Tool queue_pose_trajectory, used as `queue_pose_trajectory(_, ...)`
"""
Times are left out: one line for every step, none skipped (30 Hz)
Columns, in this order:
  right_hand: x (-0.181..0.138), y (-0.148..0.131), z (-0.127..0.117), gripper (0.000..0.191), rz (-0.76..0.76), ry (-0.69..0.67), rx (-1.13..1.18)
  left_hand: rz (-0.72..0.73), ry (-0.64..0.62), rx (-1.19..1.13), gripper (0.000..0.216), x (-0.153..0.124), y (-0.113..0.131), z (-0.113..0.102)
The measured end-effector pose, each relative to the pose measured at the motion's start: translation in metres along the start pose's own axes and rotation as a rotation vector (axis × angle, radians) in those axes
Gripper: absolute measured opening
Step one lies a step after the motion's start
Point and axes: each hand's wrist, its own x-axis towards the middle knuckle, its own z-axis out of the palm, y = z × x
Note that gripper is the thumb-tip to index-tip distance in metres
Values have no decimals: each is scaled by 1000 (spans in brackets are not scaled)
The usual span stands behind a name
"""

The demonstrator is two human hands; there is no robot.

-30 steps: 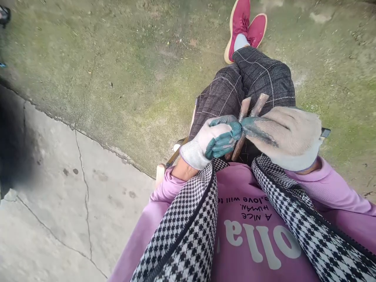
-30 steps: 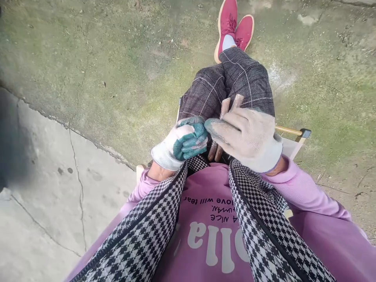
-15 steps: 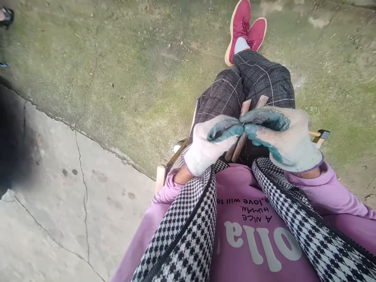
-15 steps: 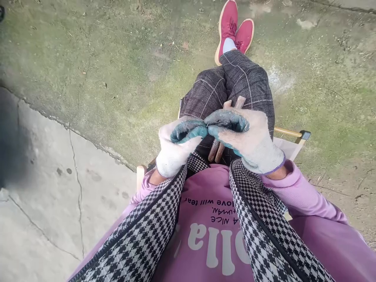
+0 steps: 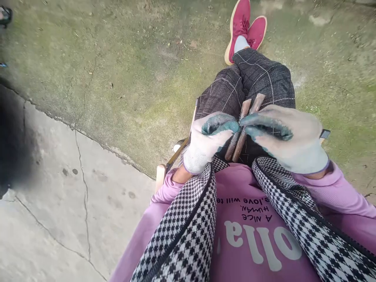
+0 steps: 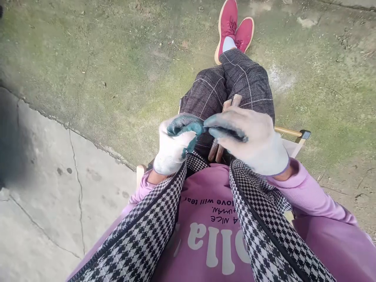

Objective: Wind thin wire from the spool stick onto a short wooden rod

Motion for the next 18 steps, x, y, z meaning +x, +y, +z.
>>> queue_pose_trajectory(1, 1, 0, 21, 91, 2, 131, -13, 43, 3, 39, -3, 7, -4)
queue_pose_trajectory(3, 2, 1, 22, 169, -11, 251, -10, 68, 28, 40, -5, 12, -7)
queue_pose_trajectory(5, 5, 1, 25, 221, -33, 343, 5, 82, 63, 40, -7, 16, -9)
queue_pose_trajectory(7, 8, 0, 28, 255, -62, 399, 41, 75, 113, 40, -7, 17, -10)
queue_pose_trajectory(10, 11, -1, 31, 277, -92, 423, 98, 56, 168, 39, -7, 16, -11)
queue_pose_trajectory(12, 14, -2, 34, 289, -118, 432, 167, 35, 223, 39, -6, 14, -11)
queue_pose_trajectory(14, 17, -4, 39, 301, -156, 439, 237, 12, 281, 39, -4, 11, -11)
queue_pose_trajectory(16, 20, -6, 44, 313, -205, 453, 298, -10, 341, 38, -2, 7, -12)
queue_pose_trajectory(18, 22, -8, 49, 324, -262, 475, 347, -29, 398, 38, -1, 4, -13)
queue_pose_trajectory(20, 23, -9, 54, 334, -317, 499, 381, -46, 451, 36, 1, 2, -14)
queue_pose_trajectory(21, 24, -10, 58, 341, -360, 522, 402, -60, 496, 34, 2, 1, -15)
queue_pose_trajectory(22, 24, -10, 59, 342, -384, 539, 411, -69, 531, 32, 2, 1, -17)
queue_pose_trajectory(23, 25, -10, 58, 340, -389, 551, 415, -77, 553, 31, 2, 2, -19)
queue_pose_trajectory(24, 24, -11, 56, 336, -388, 556, 410, -84, 562, 31, 1, 3, -20)
queue_pose_trajectory(24, 23, -11, 53, 330, -389, 554, 394, -93, 557, 30, 0, 5, -20)
queue_pose_trajectory(24, 22, -11, 49, 315, -381, 541, 373, -100, 533, 30, 0, 7, -20)
queue_pose_trajectory(24, 19, -11, 42, 284, -360, 517, 347, -97, 485, 30, -1, 10, -19)
queue_pose_trajectory(23, 17, -11, 33, 235, -324, 475, 312, -86, 415, 32, -1, 12, -17)
